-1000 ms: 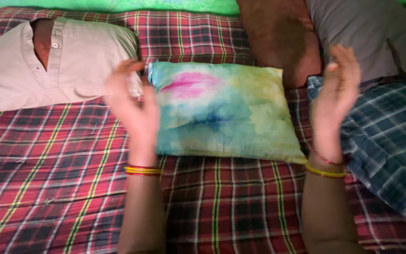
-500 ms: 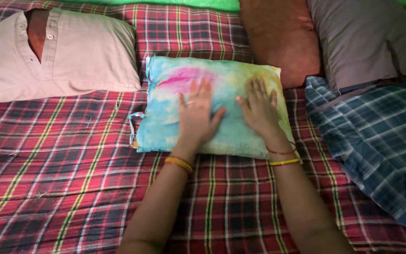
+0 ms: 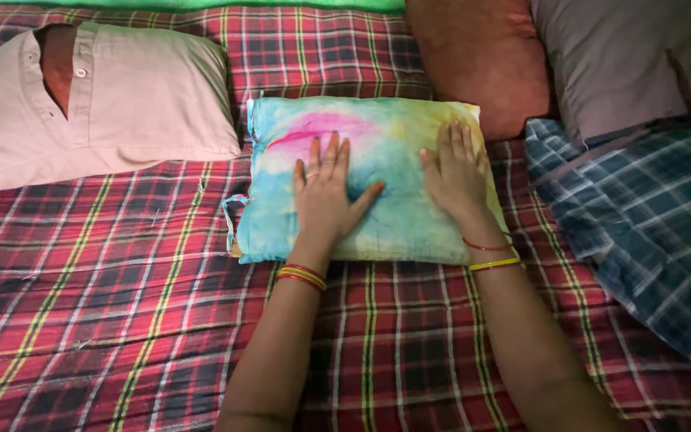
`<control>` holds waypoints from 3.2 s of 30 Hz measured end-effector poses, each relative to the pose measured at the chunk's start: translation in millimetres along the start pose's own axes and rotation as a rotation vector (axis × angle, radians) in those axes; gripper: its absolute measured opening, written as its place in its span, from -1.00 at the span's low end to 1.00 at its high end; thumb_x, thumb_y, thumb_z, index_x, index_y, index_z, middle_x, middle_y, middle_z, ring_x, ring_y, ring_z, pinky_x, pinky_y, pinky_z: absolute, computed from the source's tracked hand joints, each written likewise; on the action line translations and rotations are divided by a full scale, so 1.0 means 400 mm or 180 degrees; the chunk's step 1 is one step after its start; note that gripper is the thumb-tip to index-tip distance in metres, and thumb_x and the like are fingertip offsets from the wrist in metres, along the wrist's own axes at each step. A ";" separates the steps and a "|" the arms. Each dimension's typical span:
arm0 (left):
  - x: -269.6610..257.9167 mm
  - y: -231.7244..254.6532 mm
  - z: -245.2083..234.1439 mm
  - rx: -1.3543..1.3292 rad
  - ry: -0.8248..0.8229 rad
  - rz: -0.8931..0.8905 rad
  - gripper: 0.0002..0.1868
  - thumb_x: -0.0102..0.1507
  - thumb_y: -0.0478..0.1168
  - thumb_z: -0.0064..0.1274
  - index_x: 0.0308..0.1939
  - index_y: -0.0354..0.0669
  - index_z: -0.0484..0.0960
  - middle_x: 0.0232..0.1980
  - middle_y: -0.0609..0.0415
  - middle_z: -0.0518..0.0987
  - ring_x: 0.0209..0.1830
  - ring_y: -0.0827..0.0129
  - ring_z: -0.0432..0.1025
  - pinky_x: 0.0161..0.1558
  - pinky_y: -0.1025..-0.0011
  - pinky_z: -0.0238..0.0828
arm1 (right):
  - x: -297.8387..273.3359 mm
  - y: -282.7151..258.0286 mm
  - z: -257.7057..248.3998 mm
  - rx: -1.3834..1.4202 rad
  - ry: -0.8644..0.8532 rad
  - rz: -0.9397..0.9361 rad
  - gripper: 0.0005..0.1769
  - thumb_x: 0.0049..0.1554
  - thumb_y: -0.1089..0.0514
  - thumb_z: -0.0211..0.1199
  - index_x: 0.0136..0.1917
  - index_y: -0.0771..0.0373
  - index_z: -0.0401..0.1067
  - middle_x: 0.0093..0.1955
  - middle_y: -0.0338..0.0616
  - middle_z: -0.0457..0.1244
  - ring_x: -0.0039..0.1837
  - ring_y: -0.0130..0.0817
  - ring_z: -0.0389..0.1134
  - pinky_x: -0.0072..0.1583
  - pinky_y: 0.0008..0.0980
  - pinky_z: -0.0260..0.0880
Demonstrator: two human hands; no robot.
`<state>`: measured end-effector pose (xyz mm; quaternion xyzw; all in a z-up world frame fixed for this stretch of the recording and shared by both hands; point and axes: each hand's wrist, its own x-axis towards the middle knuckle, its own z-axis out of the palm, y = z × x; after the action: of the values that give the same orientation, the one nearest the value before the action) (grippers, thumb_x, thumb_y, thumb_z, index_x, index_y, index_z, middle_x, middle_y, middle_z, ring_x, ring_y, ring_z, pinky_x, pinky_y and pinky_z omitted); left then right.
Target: The person removes a tie-dye pillowcase from a pillow, then inserts the pillow into a blue plaid pillowcase. They smooth the pillow and adjust the case to fit.
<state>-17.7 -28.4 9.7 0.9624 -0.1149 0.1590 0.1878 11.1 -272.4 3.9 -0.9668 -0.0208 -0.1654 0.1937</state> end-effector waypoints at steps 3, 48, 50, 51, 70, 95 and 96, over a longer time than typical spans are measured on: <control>0.018 -0.040 -0.019 0.0131 0.0024 -0.0226 0.07 0.25 0.54 -0.24 0.60 -0.09 0.02 0.68 0.04 -0.07 0.68 0.08 -0.25 0.52 -0.12 -0.41 | 0.034 -0.014 -0.073 0.0128 0.0624 -0.0238 -0.23 0.44 -0.19 -0.15 0.62 0.50 0.03 0.66 0.34 -0.11 0.72 0.22 -0.24 0.60 0.11 -0.22; -0.007 -0.270 -0.158 -0.2669 -0.1932 -0.1043 0.07 0.06 0.58 0.05 0.37 -0.14 0.48 0.33 -0.04 0.52 0.29 0.13 0.39 0.22 0.28 0.28 | -0.137 0.214 -0.151 0.6150 -0.0304 0.1297 0.36 -0.18 -0.83 -0.13 0.40 0.34 0.31 0.35 0.04 0.34 0.35 -0.09 0.35 0.37 -0.09 0.31; -0.013 -0.170 -0.239 -0.2163 -0.2823 -0.1221 -0.08 -0.05 0.44 0.14 0.23 -0.02 0.57 0.11 0.04 0.69 0.01 0.06 0.59 -0.04 0.17 0.55 | -0.134 0.229 -0.180 0.6977 0.0369 0.0454 0.34 -0.11 -0.81 -0.11 0.48 0.33 0.21 0.49 0.03 0.25 0.54 -0.08 0.25 0.57 0.01 0.18; -0.017 -0.122 -0.282 -0.1497 -0.2614 -0.1162 -0.16 -0.02 0.45 0.17 0.09 -0.09 0.67 0.01 -0.01 0.71 -0.05 0.10 0.60 -0.04 0.22 0.52 | -0.128 0.241 -0.185 0.6484 0.0530 0.0655 0.26 -0.06 -0.76 -0.08 0.51 0.27 0.18 0.52 -0.01 0.21 0.55 -0.10 0.22 0.57 -0.01 0.15; 0.230 -0.153 -0.046 -0.1712 -0.1856 -0.1259 -0.04 -0.02 0.43 0.27 0.02 -0.47 0.75 -0.02 -0.25 0.74 -0.04 0.12 0.67 0.02 0.23 0.54 | -0.321 -0.144 -0.107 0.4936 0.0522 0.1391 -0.02 -0.02 0.36 0.40 0.53 0.19 -0.05 0.34 -0.12 0.19 0.36 -0.22 0.25 0.35 -0.16 0.31; 0.423 0.863 0.371 -0.2321 0.0023 0.1351 0.39 0.12 0.20 0.37 0.50 -0.52 -0.36 0.49 -0.62 0.07 0.39 -0.47 0.21 0.32 -0.04 0.20 | 0.310 0.556 -0.559 -0.1044 0.0073 0.1408 -0.21 0.33 -0.39 -0.21 0.66 0.03 0.05 0.61 0.11 -0.07 0.51 0.23 -0.06 0.32 0.26 0.04; 0.392 0.874 0.372 -0.2321 -0.0286 0.0996 0.35 0.13 0.18 0.30 0.57 -0.41 -0.36 0.56 -0.49 0.08 0.37 -0.43 0.24 0.30 -0.03 0.23 | 0.304 0.582 -0.550 -0.1030 0.0109 0.1408 -0.19 0.35 -0.46 -0.24 0.66 0.01 0.04 0.62 0.12 -0.09 0.52 0.26 -0.08 0.31 0.29 0.01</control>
<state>67.7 -428.8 47.2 0.8095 -0.3172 0.0923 0.4854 81.6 -574.4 149.7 -0.9633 0.2208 -0.1365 0.0684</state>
